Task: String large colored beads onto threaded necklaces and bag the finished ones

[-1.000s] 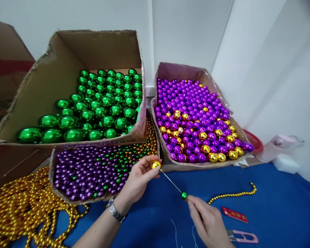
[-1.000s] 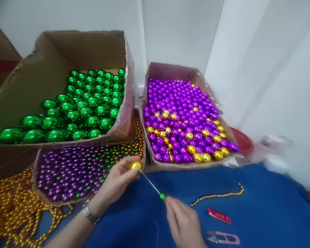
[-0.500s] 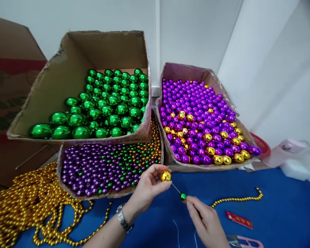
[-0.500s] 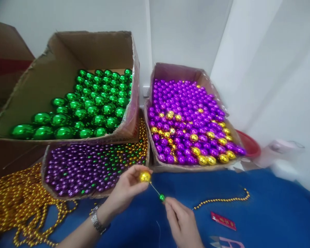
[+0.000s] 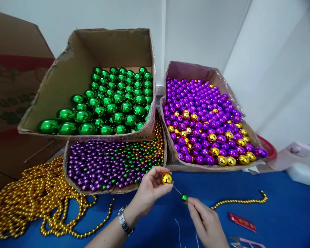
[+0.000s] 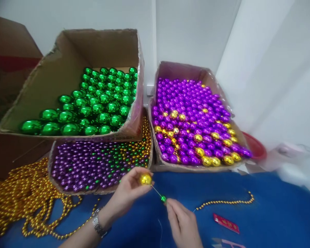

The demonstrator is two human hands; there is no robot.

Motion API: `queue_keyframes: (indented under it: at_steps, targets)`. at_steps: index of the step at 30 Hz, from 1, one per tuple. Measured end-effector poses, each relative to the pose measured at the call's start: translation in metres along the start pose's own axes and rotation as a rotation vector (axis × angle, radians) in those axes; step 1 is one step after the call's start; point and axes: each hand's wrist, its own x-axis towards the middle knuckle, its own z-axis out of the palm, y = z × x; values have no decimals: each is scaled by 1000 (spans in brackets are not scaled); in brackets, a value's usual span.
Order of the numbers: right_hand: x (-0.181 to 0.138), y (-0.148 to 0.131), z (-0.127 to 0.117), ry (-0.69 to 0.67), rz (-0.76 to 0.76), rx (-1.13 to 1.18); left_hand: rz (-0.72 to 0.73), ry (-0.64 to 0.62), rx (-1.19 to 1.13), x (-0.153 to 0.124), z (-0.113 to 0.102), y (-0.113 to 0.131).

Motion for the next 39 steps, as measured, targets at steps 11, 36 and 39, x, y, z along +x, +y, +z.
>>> queue_keyframes:
  at_steps: [11, 36, 39]
  targets:
    - [1, -1, 4, -24, -17, 6, -44, 23, -96, -8, -5, -3]
    - [23, -21, 19, -182, 100, 214, 91, 206, 433, -36, -44, 16]
    - [22, -21, 17, -166, 114, 239, 220, 405, 738, -34, -65, 26]
